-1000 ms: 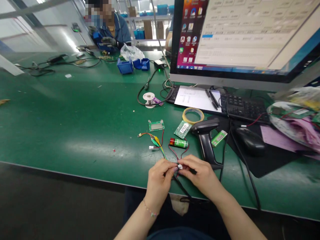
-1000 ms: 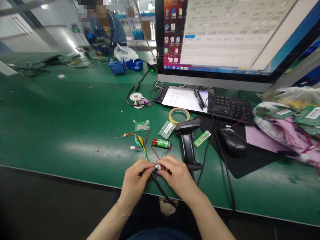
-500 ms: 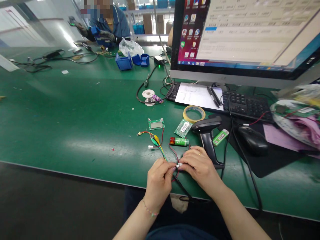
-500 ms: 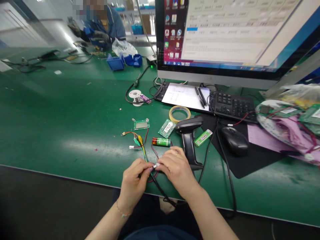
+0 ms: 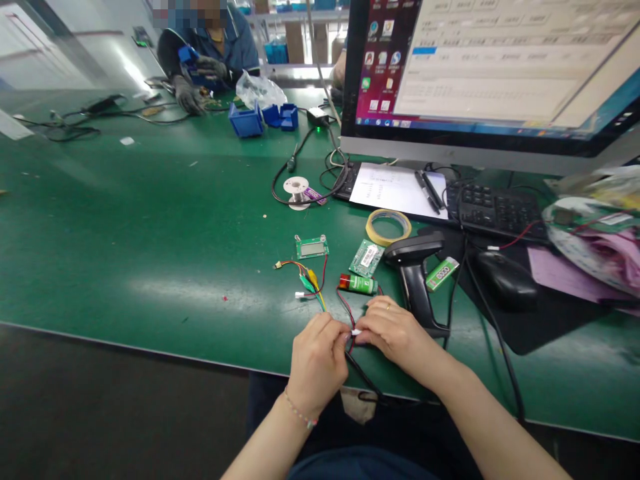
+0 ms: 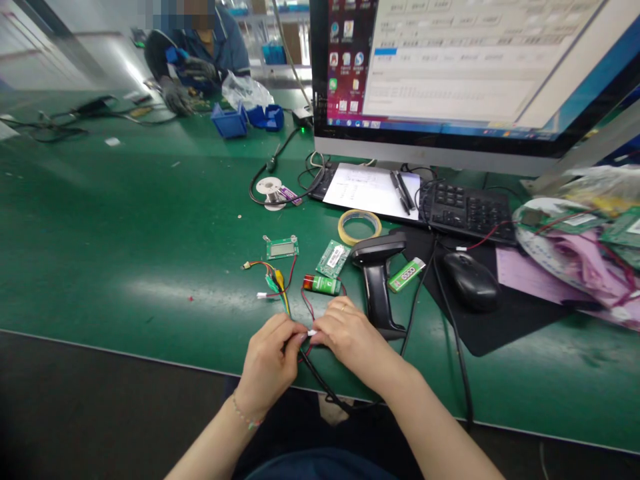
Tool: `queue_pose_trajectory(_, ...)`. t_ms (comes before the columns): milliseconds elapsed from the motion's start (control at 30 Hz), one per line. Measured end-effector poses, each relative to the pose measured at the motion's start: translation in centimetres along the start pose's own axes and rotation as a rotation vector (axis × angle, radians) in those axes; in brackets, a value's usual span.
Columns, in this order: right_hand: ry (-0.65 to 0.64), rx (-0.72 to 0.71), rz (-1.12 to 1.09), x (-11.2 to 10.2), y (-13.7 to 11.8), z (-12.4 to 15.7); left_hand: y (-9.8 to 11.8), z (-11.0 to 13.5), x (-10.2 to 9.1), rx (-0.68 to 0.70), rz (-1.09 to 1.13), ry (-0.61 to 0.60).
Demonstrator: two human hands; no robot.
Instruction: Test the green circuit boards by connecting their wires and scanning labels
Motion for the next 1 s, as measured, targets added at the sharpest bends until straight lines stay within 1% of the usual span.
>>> queue_pose_trajectory(100, -0.018, 0.009, 0.011, 0.5, 0.2, -0.1, -0.2, -0.1, 0.3, 0.0, -0.01, -0.012)
queue_pose_trajectory(200, -0.007, 0.002, 0.012, 1.0, 0.3, -0.2, 0.4, 0.0, 0.0, 0.047, -0.074, 0.03)
queue_pose_trajectory(300, 0.022, -0.01, -0.002, 1.3, 0.0, -0.3, 0.5, 0.0, -0.2, 0.044, -0.091, 0.048)
queue_pose_trajectory(367, 0.031, -0.004, 0.009, 1.1, -0.1, -0.5, 0.3, 0.0, -0.1, 0.022, -0.073, 0.032)
queue_pose_trajectory(433, -0.011, 0.036, 0.013, 0.5, 0.0, -1.2, 0.0, -0.1, 0.2, -0.006, -0.032, -0.003)
queue_pose_trajectory(500, -0.066, 0.118, -0.003, -1.0, 0.7, -2.0, -0.4, -0.1, 0.6, -0.03, 0.007, -0.034)
queue_pose_trajectory(533, -0.074, 0.175, -0.004, -2.4, 1.4, -2.5, -0.5, -0.1, 0.6, -0.04, 0.02, -0.042)
queue_pose_trajectory(600, 0.016, 0.288, 0.068, -6.4, 3.1, -3.4, -0.7, -0.1, 0.7, -0.047, 0.031, -0.043)
queue_pose_trajectory(667, 0.147, 0.4, 0.224, -10.7, 5.0, -4.0, -0.6, -0.1, 0.7, -0.037, 0.03, -0.041)
queue_pose_trajectory(700, 0.18, 0.441, 0.304, -12.1, 5.8, -4.3, -0.6, 0.0, 0.8, -0.029, 0.029, -0.042)
queue_pose_trajectory(733, 0.193, 0.469, 0.375, -13.0, 6.4, -4.6, -0.5, 0.0, 0.9, -0.021, 0.025, -0.041)
queue_pose_trajectory(767, 0.182, 0.483, 0.43, -13.3, 7.0, -5.0, -0.5, 0.1, 0.9, -0.015, 0.022, -0.043)
queue_pose_trajectory(833, 0.124, 0.499, 0.482, -12.7, 7.9, -5.8, -0.5, 0.1, 1.0, -0.014, 0.02, -0.043)
queue_pose_trajectory(933, 0.044, 0.531, 0.442, -10.7, 9.1, -6.8, -0.5, 0.1, 1.0, -0.015, 0.024, -0.038)
queue_pose_trajectory(1000, 0.049, 0.578, 0.401, -10.2, 10.0, -7.1, -0.5, 0.1, 1.0, -0.012, 0.019, -0.038)
Point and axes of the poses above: each hand's wrist, its own z-axis away from the middle knuckle, its own x-axis out of the palm, y = z × x, the point moved 10 cm from there along -z, towards the middle knuckle, and after that the axes turned 1 degree about y, right-handed, at the moved point
